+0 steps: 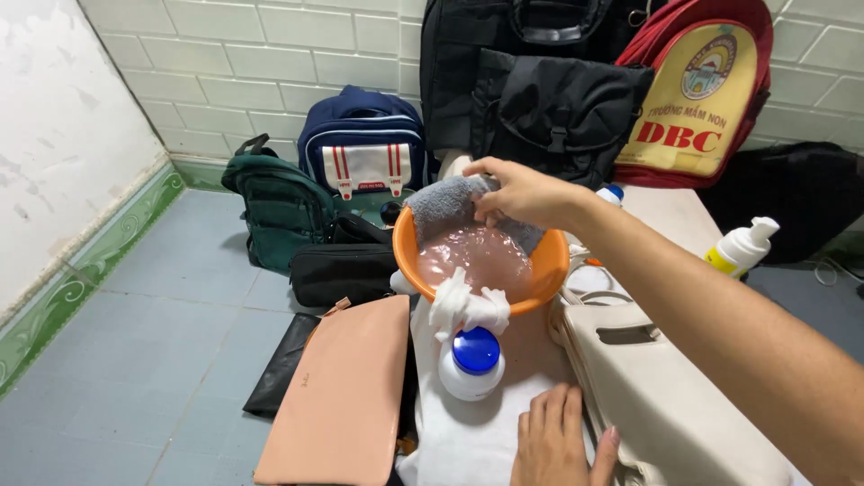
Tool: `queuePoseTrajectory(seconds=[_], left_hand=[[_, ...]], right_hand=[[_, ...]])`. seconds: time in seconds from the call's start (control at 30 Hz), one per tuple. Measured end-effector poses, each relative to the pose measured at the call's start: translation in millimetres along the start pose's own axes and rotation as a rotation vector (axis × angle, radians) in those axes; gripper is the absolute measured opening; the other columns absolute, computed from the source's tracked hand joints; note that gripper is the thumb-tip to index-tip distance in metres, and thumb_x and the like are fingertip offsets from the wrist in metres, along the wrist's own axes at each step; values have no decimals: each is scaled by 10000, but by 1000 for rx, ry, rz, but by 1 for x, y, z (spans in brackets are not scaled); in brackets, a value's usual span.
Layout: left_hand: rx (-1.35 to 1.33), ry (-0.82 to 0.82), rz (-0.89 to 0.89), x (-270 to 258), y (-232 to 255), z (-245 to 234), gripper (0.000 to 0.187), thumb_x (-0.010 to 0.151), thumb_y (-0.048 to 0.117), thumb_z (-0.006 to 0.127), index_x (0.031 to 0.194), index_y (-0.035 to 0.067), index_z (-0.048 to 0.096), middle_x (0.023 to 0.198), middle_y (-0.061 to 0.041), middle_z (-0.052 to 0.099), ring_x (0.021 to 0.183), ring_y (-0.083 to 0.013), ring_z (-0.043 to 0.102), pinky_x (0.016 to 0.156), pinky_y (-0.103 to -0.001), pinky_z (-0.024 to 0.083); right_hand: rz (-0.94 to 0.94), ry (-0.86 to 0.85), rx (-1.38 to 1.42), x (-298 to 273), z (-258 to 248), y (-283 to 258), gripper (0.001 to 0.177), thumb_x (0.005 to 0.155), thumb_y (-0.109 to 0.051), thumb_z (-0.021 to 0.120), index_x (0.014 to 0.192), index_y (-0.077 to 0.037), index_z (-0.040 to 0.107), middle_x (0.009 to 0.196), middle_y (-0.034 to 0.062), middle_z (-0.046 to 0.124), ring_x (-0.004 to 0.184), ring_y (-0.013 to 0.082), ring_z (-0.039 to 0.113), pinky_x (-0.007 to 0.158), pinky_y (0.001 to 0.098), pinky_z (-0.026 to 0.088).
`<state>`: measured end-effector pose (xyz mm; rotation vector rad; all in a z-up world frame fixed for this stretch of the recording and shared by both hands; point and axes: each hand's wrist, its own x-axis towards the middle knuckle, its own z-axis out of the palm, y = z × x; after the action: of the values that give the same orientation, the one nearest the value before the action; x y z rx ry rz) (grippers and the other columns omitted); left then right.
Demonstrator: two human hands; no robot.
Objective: Cleaning and conditioning a white leather bag using a cloth and various cleaning products.
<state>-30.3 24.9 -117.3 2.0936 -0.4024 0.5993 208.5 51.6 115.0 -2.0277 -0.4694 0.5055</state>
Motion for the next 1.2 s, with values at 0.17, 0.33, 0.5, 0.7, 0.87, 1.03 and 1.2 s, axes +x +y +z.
queuePoseTrajectory(seconds=[0.17,0.33,0.5,0.7,0.87,1.03,1.2], left_hand=[[-5,-57,-23,4,12,-16,528,1026,313,570,1303,-132,510,1251,-293,507,1130,-411,481,952,-523,367],[9,-4,0,2,12,-14,537,999,311,597,1313,-116,510,1284,-275,520,1123,-404,488,948,-500,381],[5,-38,-19,4,16,-19,533,1005,310,584,1316,-117,508,1282,-265,509,1120,-395,482,935,-490,382],[-1,-9,-20,5,17,-21,554,1007,316,601,1341,-115,503,1295,-257,518,1108,-378,497,927,-470,397],[-9,17,-8,6,18,-23,557,995,308,617,1342,-114,509,1290,-261,525,1092,-381,509,927,-473,400],[-14,-44,-23,6,14,-20,566,1054,353,543,1318,-147,510,1266,-301,510,1067,-395,494,911,-494,377],[-31,-68,-46,6,17,-23,582,1065,358,519,1322,-163,510,1268,-313,511,1092,-399,492,930,-500,369]], right_hand=[[-77,137,-57,-25,7,-10,691,867,-72,720,1504,-53,453,950,147,745,600,118,580,481,233,457],[9,280,365,-19,19,14,332,994,-280,665,762,-63,572,573,15,392,494,111,351,432,234,280],[-98,157,608,-8,25,36,234,968,-165,645,982,68,629,942,208,682,835,292,730,748,335,633],[-129,165,646,-1,37,40,215,982,-159,633,1095,13,695,737,57,607,537,47,439,439,158,317],[-2,243,617,-13,42,17,609,949,-625,511,588,-138,452,477,-58,287,388,63,193,392,250,111],[-102,304,671,-3,43,33,537,989,-377,590,535,-180,380,487,-47,284,400,75,215,382,266,107],[-156,335,601,-5,51,36,442,1034,-262,558,623,-140,451,513,-31,356,401,67,236,352,252,168]])
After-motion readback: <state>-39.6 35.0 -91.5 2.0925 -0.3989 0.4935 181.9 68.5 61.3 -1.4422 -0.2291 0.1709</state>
